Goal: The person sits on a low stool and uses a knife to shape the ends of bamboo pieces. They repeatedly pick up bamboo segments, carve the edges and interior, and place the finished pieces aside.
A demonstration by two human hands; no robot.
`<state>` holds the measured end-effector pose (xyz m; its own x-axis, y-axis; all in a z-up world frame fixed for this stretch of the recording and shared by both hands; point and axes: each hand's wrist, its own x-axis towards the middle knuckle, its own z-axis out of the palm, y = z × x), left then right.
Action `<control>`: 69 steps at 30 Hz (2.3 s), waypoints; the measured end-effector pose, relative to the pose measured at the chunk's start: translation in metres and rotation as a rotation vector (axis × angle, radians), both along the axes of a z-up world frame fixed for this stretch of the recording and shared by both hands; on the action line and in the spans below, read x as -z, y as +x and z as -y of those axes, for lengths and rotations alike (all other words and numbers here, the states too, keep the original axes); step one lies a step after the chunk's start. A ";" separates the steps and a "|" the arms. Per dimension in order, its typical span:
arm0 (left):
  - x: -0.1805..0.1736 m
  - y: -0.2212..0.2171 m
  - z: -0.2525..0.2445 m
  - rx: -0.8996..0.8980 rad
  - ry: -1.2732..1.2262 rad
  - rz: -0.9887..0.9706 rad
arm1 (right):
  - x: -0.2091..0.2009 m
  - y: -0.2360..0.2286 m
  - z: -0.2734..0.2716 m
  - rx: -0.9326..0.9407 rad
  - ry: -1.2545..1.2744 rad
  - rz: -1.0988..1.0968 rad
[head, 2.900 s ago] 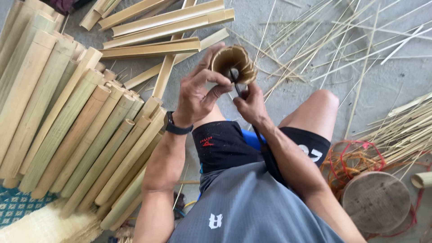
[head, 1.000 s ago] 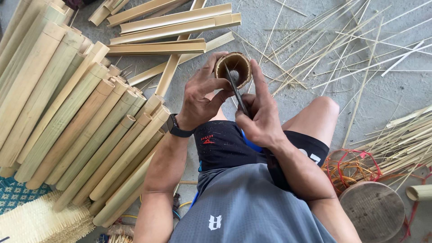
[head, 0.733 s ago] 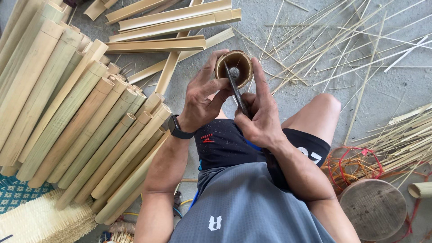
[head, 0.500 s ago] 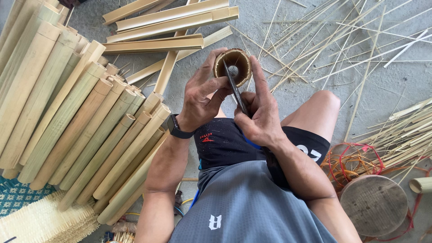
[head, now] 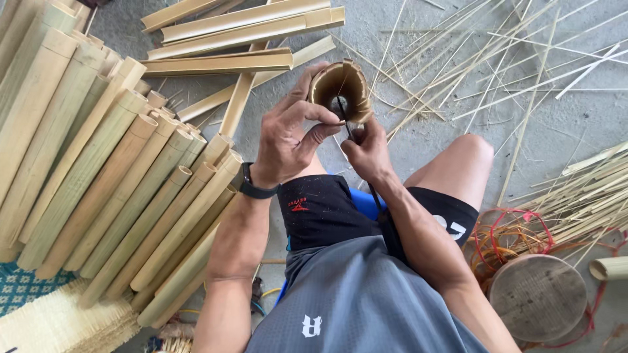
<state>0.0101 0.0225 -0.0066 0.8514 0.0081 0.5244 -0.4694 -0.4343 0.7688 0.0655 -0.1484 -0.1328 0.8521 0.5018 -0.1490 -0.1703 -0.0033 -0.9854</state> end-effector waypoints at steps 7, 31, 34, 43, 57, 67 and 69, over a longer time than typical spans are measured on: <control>-0.010 0.003 -0.007 -0.035 0.072 0.099 | -0.071 -0.013 0.026 -0.134 0.246 -0.054; -0.014 -0.007 0.017 -0.089 0.098 0.103 | -0.164 -0.039 0.040 -0.122 0.146 0.087; -0.017 -0.011 0.015 -0.085 0.170 0.168 | -0.173 -0.040 0.045 -0.198 0.341 0.049; 0.020 0.008 0.000 0.030 -0.059 0.030 | -0.016 0.002 -0.004 -0.012 -0.218 0.042; 0.001 -0.007 0.001 -0.049 0.088 0.035 | -0.134 -0.033 0.039 -0.139 0.134 0.197; 0.003 -0.006 0.012 -0.060 0.133 0.057 | -0.125 -0.038 0.040 -0.094 0.052 0.199; -0.003 -0.006 0.017 -0.082 0.135 0.035 | -0.145 -0.038 0.040 -0.098 0.090 0.163</control>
